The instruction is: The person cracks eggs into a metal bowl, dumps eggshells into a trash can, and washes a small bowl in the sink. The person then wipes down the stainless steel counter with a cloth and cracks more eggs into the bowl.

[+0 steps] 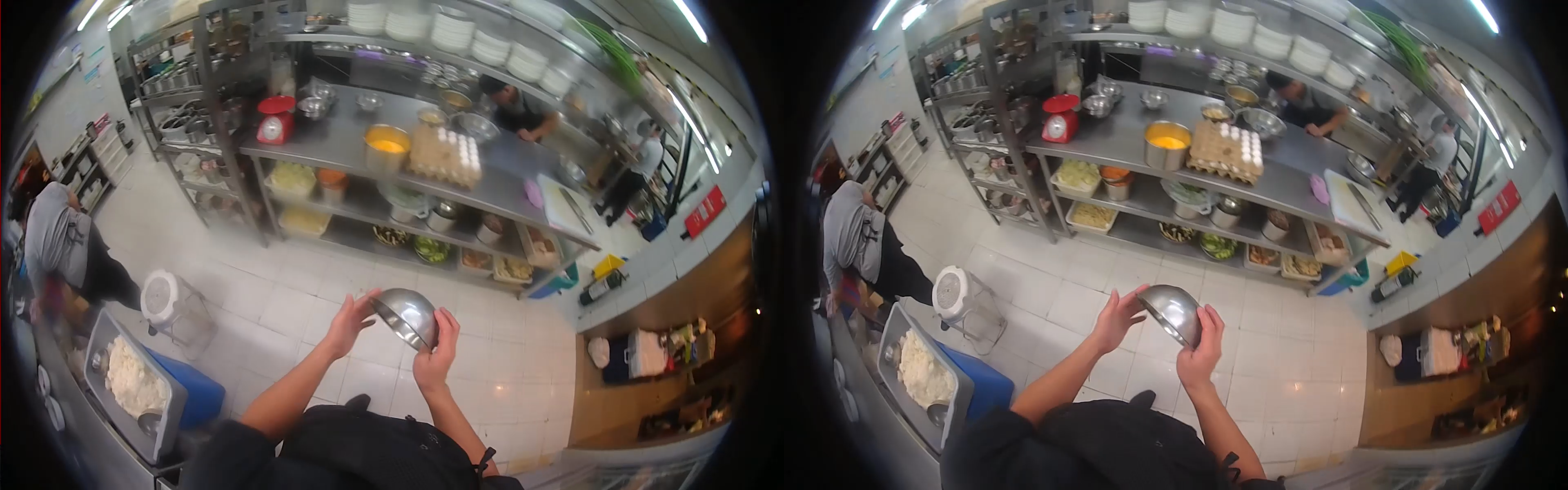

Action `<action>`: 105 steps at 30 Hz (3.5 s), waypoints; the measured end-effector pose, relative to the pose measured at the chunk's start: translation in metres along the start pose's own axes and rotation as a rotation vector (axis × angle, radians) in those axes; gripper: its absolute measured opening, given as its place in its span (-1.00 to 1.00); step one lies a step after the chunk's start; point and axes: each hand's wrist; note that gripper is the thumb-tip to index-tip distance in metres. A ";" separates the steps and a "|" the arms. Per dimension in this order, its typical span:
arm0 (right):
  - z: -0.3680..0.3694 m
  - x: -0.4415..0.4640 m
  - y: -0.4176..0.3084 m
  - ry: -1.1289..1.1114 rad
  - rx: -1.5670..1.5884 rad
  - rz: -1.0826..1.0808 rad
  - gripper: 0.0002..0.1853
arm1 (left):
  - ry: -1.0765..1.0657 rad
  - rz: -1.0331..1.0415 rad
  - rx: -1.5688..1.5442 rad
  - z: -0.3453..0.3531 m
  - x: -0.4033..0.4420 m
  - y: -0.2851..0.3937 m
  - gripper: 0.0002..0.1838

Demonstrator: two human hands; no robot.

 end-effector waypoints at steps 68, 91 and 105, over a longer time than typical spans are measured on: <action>0.404 0.450 0.185 0.136 0.719 1.383 -0.81 | 0.962 0.124 -0.165 -0.328 0.914 0.335 -0.30; 0.361 0.463 0.138 0.345 0.857 1.383 -0.85 | 0.874 1.112 1.456 -0.550 0.968 0.366 -0.68; 0.202 0.492 0.112 0.745 0.767 1.119 -0.85 | 0.357 -0.098 0.055 -0.239 0.791 0.235 -0.85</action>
Point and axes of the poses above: each hand's wrist, its own x-axis towards the middle knuckle, its own z-axis out of the palm, y = z × x, and after that the axes turned 6 degrees about -x, right-handed
